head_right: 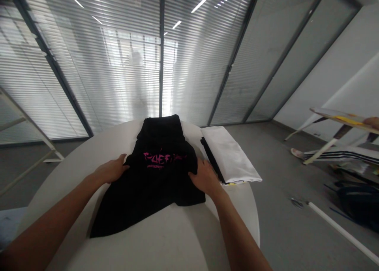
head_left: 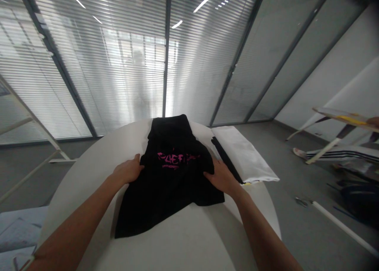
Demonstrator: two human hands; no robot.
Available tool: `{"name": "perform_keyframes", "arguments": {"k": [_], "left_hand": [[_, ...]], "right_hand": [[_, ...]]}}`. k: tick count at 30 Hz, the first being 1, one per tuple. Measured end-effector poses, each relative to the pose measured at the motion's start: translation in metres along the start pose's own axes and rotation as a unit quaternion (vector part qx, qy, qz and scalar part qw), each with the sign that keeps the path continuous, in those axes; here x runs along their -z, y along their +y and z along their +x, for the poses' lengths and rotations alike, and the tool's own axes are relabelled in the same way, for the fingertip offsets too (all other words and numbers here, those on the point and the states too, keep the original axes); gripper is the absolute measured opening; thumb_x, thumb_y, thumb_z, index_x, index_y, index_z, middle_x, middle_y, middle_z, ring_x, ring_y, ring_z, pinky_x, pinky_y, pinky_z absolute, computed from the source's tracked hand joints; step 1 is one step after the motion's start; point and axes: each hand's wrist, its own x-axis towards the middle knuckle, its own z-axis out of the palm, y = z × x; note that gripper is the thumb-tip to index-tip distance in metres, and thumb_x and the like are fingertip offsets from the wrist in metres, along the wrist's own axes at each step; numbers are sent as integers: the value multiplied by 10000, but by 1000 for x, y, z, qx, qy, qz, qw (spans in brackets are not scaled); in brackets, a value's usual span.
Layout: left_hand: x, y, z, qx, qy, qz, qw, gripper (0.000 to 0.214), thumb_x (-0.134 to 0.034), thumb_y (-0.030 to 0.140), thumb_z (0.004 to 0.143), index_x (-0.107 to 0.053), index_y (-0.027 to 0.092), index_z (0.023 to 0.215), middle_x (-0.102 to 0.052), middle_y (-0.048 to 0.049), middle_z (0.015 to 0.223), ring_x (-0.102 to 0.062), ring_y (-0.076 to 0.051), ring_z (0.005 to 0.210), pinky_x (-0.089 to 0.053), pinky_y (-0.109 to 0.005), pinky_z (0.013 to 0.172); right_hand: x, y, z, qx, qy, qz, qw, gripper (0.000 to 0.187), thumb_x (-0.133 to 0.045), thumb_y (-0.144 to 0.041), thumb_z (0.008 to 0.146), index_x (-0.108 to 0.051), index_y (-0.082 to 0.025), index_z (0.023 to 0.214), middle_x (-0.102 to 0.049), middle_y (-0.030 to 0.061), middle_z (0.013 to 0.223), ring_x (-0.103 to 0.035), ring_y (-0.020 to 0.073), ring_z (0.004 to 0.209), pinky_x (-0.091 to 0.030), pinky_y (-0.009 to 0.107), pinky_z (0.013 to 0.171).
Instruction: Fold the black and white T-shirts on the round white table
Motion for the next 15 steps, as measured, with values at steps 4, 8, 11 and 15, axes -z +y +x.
{"name": "perform_keyframes", "arguments": {"k": [4, 8, 11, 15], "left_hand": [[-1, -7, 5, 0, -1, -14, 1000, 521, -422, 419, 913, -383, 162, 1364, -671, -208, 1131, -698, -291, 831, -490, -365, 689], [1, -3, -1, 15, -10, 8, 1000, 501, -394, 459, 915, -427, 163, 1318, -683, -197, 1089, -695, -301, 829, -493, -389, 702], [5, 15, -16, 32, 75, 89, 993, 462, -382, 443, 919, -467, 152, 1267, -673, -197, 1074, -654, -353, 974, -482, -436, 756], [5, 51, -49, -91, 176, 120, 973, 346, -372, 371, 929, -547, 151, 1130, -643, -175, 1053, -604, -327, 1027, -450, -430, 820]], "right_hand": [[8, -8, -5, 28, -49, 32, 998, 508, -605, -244, 804, -543, -151, 1300, -558, 142, 1152, -586, 287, 1072, -448, 446, 986], [26, -18, -11, 91, -94, 120, 984, 592, -625, -260, 817, -487, -208, 1391, -518, 111, 1235, -550, 253, 1135, -416, 434, 1038], [37, -24, -14, 157, -137, 214, 954, 621, -627, -274, 840, -433, -286, 1430, -530, 76, 1265, -537, 231, 1160, -416, 429, 1041], [41, -30, -16, 225, -163, 280, 919, 664, -647, -285, 841, -386, -320, 1451, -506, 61, 1352, -486, 228, 1248, -370, 430, 1084]]}}
